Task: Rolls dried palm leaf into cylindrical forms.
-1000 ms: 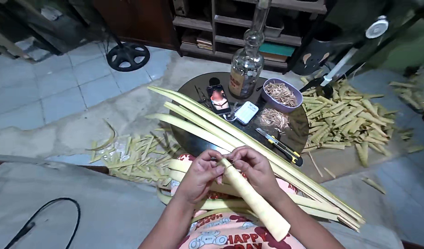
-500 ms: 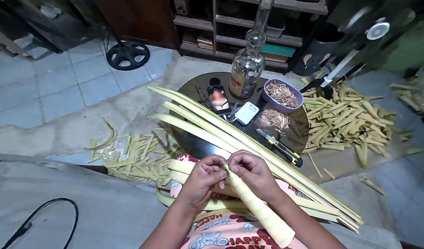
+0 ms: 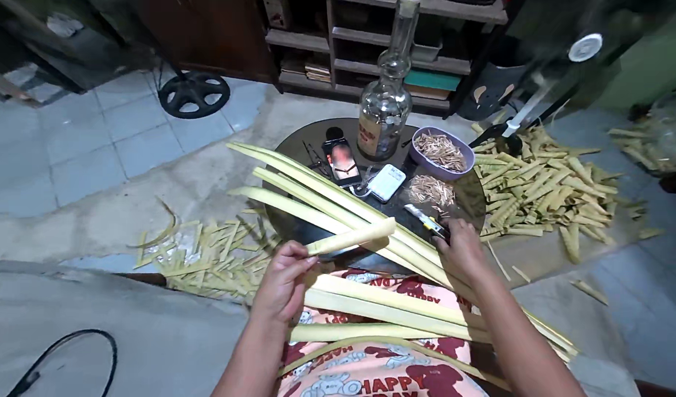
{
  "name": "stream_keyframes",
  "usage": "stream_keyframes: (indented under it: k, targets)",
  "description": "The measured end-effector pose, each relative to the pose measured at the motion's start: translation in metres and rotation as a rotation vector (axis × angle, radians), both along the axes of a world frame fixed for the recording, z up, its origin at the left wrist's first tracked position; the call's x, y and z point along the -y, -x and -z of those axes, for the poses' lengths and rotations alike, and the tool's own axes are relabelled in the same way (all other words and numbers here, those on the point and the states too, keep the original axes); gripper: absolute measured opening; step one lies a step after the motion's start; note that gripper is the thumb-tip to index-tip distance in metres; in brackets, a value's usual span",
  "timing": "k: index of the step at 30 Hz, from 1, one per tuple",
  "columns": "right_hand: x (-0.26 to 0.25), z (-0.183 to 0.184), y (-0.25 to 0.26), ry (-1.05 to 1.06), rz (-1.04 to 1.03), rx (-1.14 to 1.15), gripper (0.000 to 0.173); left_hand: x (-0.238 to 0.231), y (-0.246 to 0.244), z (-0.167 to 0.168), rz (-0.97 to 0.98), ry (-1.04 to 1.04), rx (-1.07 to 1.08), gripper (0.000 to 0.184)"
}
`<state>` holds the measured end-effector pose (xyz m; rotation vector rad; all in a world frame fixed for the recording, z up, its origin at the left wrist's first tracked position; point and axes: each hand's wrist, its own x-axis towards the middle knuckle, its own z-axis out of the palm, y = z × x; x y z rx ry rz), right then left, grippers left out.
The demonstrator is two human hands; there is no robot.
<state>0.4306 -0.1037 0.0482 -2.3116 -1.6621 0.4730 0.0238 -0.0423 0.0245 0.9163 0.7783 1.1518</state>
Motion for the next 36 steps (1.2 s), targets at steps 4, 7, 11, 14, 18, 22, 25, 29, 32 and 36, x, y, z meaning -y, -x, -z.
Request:
stream_keyframes:
  k: [4,7,11,14,18,22,25,29,32,36]
  targets:
    - [0.016,-0.034,0.040,-0.277,-0.041,-0.076,0.053,0.003,-0.016,-0.009,-0.034,0.062,0.020,0.008]
    - [0.030,-0.034,0.100,-0.347,-0.338,-0.107,0.050,0.009,-0.030,-0.016,-0.031,0.156,0.076,0.019]
    - [0.029,-0.005,0.140,-0.459,-0.515,-0.015,0.053,0.014,-0.044,-0.019,-0.013,0.204,0.168,0.024]
    - [0.030,0.000,0.145,-0.483,-0.501,0.051,0.054,0.018,-0.047,-0.025,-0.021,0.262,0.234,0.026]
    - [0.028,0.007,0.149,-0.424,-0.470,0.065,0.060,0.022,-0.054,-0.034,-0.028,0.387,0.374,0.034]
    - [0.023,-0.015,0.137,-0.318,-0.430,-0.169,0.055,0.021,-0.045,-0.022,-0.031,0.300,0.245,0.036]
    - [0.014,-0.036,0.088,-0.249,-0.271,-0.228,0.055,0.006,-0.010,0.001,-0.137,0.134,0.015,0.019]
    - [-0.001,-0.019,0.006,0.027,-0.183,-0.116,0.059,0.001,0.021,-0.002,-0.120,0.060,-0.105,0.014]
    - [0.000,-0.006,-0.009,0.068,-0.212,-0.022,0.050,0.014,0.011,-0.009,-0.066,0.105,-0.091,0.006]
    - [0.011,-0.022,0.043,-0.087,-0.328,-0.307,0.054,0.021,-0.016,-0.014,0.054,0.132,-0.008,0.005]
